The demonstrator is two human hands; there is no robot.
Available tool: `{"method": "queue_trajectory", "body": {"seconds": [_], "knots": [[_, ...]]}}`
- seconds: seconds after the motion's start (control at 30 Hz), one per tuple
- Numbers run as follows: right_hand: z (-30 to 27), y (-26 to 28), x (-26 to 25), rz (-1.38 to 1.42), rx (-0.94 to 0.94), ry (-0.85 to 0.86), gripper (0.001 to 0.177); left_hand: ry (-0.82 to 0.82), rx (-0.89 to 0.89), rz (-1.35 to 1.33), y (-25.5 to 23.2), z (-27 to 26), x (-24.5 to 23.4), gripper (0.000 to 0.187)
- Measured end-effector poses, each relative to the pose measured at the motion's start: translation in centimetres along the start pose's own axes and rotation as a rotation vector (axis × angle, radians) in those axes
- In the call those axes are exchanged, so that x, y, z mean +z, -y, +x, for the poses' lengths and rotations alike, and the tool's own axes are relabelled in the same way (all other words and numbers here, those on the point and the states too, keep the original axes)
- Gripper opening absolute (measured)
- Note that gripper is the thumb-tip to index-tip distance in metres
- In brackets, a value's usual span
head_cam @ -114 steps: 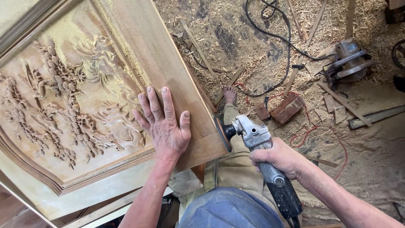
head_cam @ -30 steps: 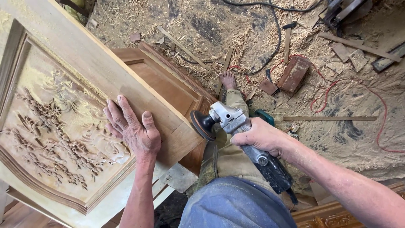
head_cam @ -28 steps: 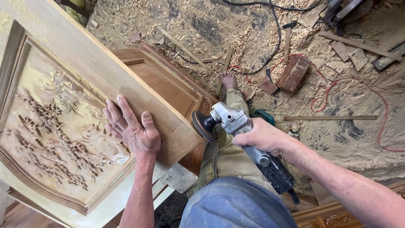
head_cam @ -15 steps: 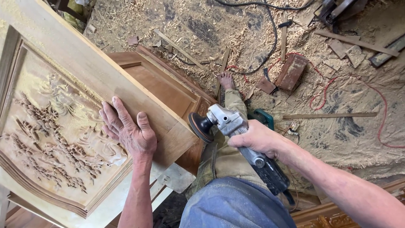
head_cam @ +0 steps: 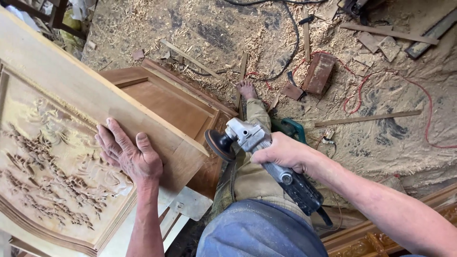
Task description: Using a handheld angle grinder with a sanding disc to smooth and finish the edges and surfaces of a decorative carved wooden door panel.
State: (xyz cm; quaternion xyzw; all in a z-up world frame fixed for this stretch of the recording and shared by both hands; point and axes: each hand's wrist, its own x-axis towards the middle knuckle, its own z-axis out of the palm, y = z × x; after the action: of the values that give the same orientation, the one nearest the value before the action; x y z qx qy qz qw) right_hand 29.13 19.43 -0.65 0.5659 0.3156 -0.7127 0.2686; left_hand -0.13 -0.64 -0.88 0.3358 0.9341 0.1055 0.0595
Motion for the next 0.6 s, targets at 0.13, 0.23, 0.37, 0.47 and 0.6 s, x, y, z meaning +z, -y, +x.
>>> {"method": "queue_trajectory", "body": {"seconds": [0.13, 0.23, 0.37, 0.47, 0.6], "knots": [[-1.9, 1.7, 1.0, -0.116, 0.028, 0.036, 0.041, -0.010, -0.005, -0.004, 0.1, 0.0, 0.1, 0.069], [-5.3, 5.8, 1.8, -0.190, 0.011, 0.017, 0.039, -0.009, -0.004, 0.004, -0.1, 0.0, -0.1, 0.069], [-0.8, 3.5, 0.6, -0.130, -0.036, 0.020, 0.039, 0.000, -0.016, -0.006, 0.1, 0.1, 0.1, 0.069], [-0.3, 1.9, 0.8, -0.081, 0.014, 0.033, 0.050, 0.010, -0.016, 0.009, 0.0, 0.0, 0.0, 0.070], [0.9, 1.1, 1.4, -0.019, -0.023, 0.071, 0.034, -0.002, -0.034, 0.017, -1.0, 0.2, -0.5, 0.072]]}}
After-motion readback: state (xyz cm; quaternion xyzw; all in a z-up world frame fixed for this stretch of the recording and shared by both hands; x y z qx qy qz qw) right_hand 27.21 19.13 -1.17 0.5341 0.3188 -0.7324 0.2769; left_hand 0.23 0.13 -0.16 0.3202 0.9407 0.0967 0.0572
